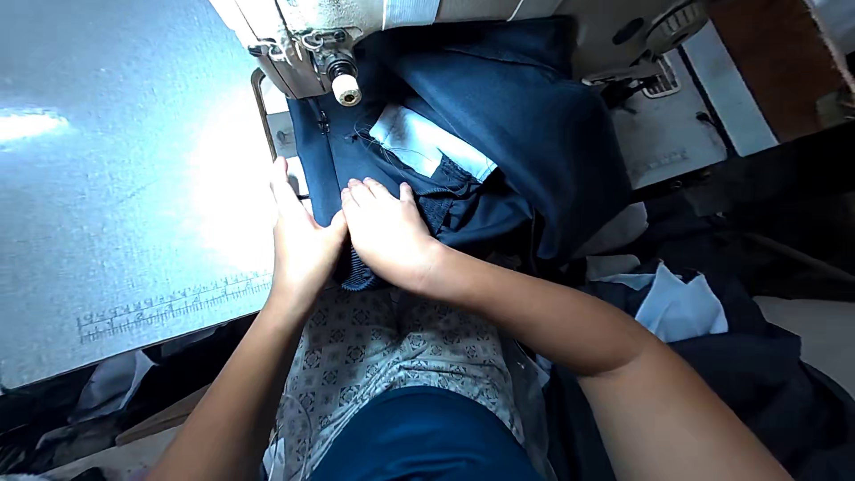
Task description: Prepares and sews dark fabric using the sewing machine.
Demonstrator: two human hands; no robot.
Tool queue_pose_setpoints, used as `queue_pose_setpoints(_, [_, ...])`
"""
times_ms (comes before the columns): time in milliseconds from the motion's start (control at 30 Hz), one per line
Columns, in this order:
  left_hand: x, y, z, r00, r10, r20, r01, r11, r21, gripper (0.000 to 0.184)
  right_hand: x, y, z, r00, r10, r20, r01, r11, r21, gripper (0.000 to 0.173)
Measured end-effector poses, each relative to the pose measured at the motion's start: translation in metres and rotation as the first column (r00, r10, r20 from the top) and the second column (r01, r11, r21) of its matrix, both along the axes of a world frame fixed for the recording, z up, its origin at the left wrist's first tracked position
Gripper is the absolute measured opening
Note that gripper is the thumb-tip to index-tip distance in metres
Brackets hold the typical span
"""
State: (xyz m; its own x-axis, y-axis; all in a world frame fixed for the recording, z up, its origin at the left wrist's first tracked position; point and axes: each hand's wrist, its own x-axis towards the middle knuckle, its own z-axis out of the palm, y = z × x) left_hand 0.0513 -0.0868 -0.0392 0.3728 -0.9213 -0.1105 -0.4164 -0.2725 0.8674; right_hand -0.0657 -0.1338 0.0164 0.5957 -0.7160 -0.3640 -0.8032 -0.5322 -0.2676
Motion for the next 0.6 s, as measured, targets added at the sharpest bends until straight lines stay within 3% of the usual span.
queue_pose_setpoints(267, [0.003,-0.001,0.008,0.99,-0.076,-0.122,0.083,0.995,0.055,0.103,-0.006,-0.005,-0.008,0.998,0.002,0.056,-0.003,1.0,0.015,0.051])
queue_pose_setpoints(333, [0.006,-0.004,0.017,0.992,-0.125,-0.014,0.125,0.987,0.104,0.099,-0.005,-0.003,-0.009,1.0,0.024,0.004,-0.024,1.0,-0.014,0.053])
queue_pose_setpoints(433, [0.009,-0.011,0.037,0.913,-0.213,0.349,0.141,0.965,0.22,0.096,-0.003,-0.001,-0.006,0.99,0.098,-0.101,-0.106,0.991,-0.079,0.052])
queue_pose_setpoints(500, [0.013,-0.006,0.036,0.806,-0.241,0.54,0.187,0.97,0.154,0.075,-0.001,0.0,-0.004,0.977,0.133,-0.168,-0.149,0.985,-0.086,0.051])
queue_pose_setpoints(600, [0.024,0.004,0.005,0.723,-0.284,0.629,0.452,0.884,-0.12,0.02,-0.005,-0.004,-0.005,0.983,0.144,-0.116,-0.151,0.987,-0.052,0.051])
